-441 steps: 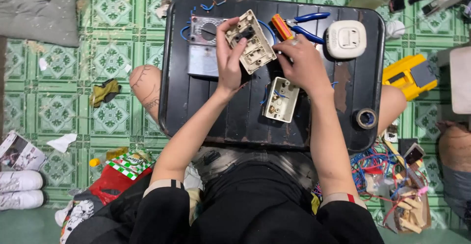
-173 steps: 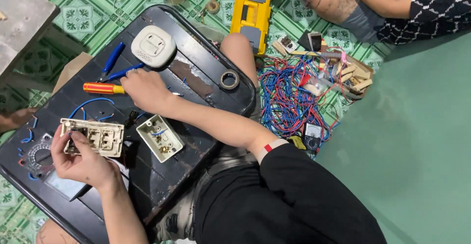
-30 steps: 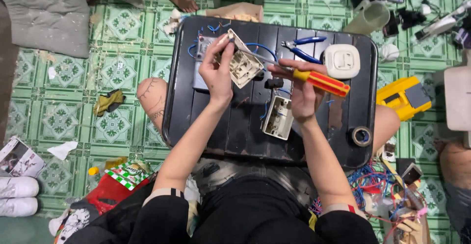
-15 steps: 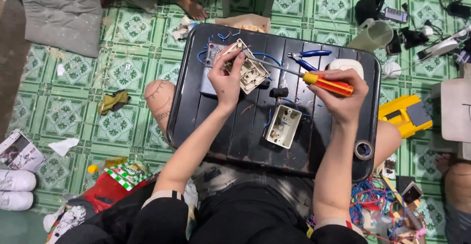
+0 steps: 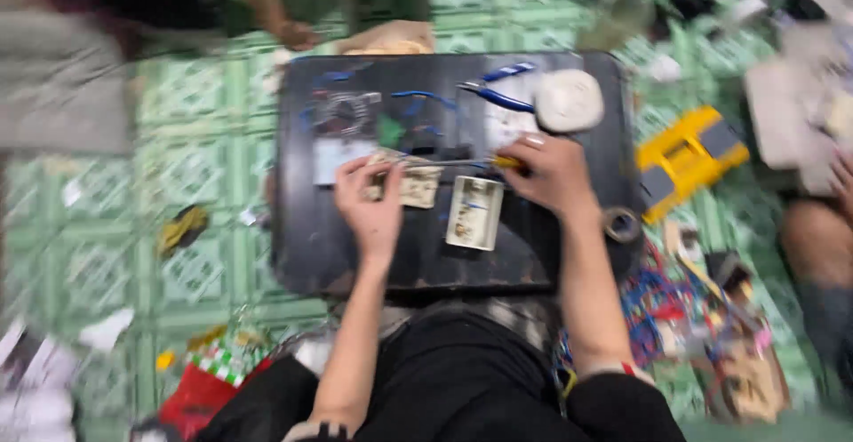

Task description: The person sits on the floor and uses a screwdriver to tighten screws on an electrical switch or socket. They also use pliers to strip and adjust wires connected to the device.

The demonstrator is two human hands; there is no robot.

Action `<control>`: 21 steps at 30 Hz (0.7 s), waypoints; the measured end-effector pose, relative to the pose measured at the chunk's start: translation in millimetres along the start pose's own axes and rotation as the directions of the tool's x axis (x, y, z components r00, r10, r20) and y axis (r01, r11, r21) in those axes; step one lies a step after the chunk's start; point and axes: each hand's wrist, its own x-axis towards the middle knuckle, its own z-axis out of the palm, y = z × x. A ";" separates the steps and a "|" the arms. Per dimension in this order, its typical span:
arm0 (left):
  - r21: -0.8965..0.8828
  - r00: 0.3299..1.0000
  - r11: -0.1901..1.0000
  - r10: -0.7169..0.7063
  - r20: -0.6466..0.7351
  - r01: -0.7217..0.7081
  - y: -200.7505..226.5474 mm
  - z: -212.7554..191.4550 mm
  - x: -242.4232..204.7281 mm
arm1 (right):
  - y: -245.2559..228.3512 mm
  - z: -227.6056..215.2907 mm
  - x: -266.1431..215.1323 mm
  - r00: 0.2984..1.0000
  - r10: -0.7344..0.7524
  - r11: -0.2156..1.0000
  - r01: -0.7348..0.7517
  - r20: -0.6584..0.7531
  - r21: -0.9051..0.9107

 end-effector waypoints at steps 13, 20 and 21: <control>0.304 0.953 0.921 0.166 0.254 -0.242 64.1 -27.2 -13.6 | 14.0 3.7 -15.4 0.984 -0.170 0.985 0.167 -0.056 -0.048; 0.500 0.976 0.855 0.028 0.214 -0.134 72.0 -40.3 -13.3 | 4.9 3.5 -5.2 0.977 -0.209 0.977 0.208 -0.050 -0.039; 0.479 0.966 0.871 -0.020 0.258 -0.110 78.7 -38.5 -12.4 | 7.2 -0.6 -4.5 0.981 -0.190 0.979 0.188 -0.023 -0.073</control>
